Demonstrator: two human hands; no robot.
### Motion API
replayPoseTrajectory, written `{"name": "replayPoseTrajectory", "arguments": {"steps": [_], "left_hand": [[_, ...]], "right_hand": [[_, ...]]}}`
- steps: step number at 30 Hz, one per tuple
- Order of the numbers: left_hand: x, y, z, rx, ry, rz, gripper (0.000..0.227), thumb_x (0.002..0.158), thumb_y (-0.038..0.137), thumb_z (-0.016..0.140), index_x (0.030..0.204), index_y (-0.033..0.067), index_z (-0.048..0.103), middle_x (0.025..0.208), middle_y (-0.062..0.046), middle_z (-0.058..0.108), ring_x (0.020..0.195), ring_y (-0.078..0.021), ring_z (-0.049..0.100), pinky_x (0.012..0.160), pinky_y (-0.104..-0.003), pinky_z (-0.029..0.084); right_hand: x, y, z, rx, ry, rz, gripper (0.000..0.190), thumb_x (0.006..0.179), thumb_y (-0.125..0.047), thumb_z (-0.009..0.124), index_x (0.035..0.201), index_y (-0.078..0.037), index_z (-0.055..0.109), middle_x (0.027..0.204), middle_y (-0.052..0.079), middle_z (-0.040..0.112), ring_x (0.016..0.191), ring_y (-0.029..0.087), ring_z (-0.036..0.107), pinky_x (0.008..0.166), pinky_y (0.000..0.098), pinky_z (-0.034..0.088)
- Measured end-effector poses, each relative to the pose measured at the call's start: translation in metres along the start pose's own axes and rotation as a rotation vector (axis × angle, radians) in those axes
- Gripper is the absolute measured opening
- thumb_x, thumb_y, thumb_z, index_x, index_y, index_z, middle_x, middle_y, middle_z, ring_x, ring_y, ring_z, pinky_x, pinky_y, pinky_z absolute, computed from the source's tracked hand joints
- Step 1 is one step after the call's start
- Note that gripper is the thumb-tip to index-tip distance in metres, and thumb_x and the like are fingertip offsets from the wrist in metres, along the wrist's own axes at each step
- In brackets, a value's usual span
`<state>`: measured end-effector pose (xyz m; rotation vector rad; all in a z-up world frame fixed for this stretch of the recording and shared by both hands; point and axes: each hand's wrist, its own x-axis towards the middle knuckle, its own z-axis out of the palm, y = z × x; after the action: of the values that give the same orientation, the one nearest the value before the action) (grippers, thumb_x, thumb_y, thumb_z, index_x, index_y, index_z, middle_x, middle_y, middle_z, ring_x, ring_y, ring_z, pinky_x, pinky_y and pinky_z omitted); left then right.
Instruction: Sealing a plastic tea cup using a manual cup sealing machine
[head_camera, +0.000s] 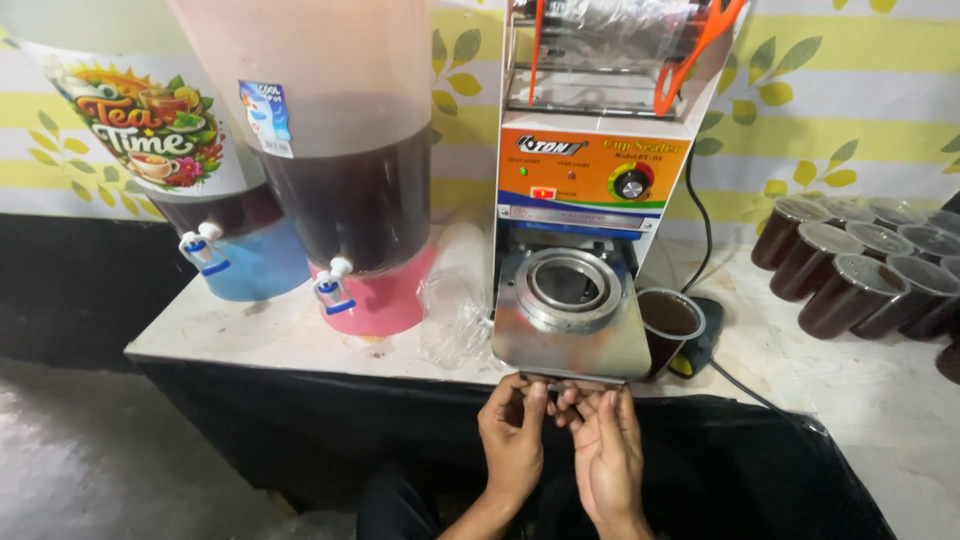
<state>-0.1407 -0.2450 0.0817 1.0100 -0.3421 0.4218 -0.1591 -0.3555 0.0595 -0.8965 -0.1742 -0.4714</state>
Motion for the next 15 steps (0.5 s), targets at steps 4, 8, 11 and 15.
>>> {"name": "replayPoseTrajectory", "arguments": {"steps": [4,8,11,15], "left_hand": [[0.001,-0.013,-0.012,0.103,0.014,-0.004,0.017,0.115,0.021,0.079,0.113,0.0042,0.081,0.081,-0.005,0.076,0.077,-0.0143,0.076,0.076,-0.033,0.061],[0.001,-0.013,-0.018,0.11,0.005,0.017,0.016,0.117,0.02,0.077,0.11,0.0052,0.077,0.077,-0.003,0.071,0.075,-0.0135,0.07,0.079,-0.032,0.058],[0.005,-0.024,-0.027,0.125,-0.001,0.0,0.017,0.117,0.022,0.077,0.11,0.0065,0.074,0.081,-0.002,0.069,0.077,-0.0146,0.07,0.08,-0.033,0.058],[0.013,-0.036,-0.04,0.21,-0.039,-0.062,0.011,0.114,0.018,0.08,0.113,0.0096,0.072,0.091,0.0,0.068,0.084,-0.0163,0.075,0.085,-0.034,0.063]], "right_hand": [[0.005,-0.003,-0.015,-0.067,-0.016,-0.029,0.031,0.128,-0.026,0.056,0.134,0.001,0.068,0.119,0.025,0.077,0.108,0.032,0.075,0.095,0.0452,0.062],[0.015,0.012,-0.058,-0.148,-0.02,-0.075,0.047,0.118,-0.042,0.065,0.14,0.0,0.062,0.124,0.022,0.075,0.114,0.036,0.078,0.091,0.0457,0.063],[0.026,0.016,-0.086,-0.224,0.036,-0.187,0.068,0.12,-0.064,0.056,0.145,-0.002,0.059,0.126,0.023,0.077,0.112,0.037,0.08,0.087,0.0447,0.064],[0.042,-0.003,-0.098,-0.512,0.275,-0.477,0.028,0.133,-0.031,0.051,0.133,-0.006,0.064,0.124,0.016,0.074,0.105,0.023,0.074,0.084,0.0326,0.062]]}}
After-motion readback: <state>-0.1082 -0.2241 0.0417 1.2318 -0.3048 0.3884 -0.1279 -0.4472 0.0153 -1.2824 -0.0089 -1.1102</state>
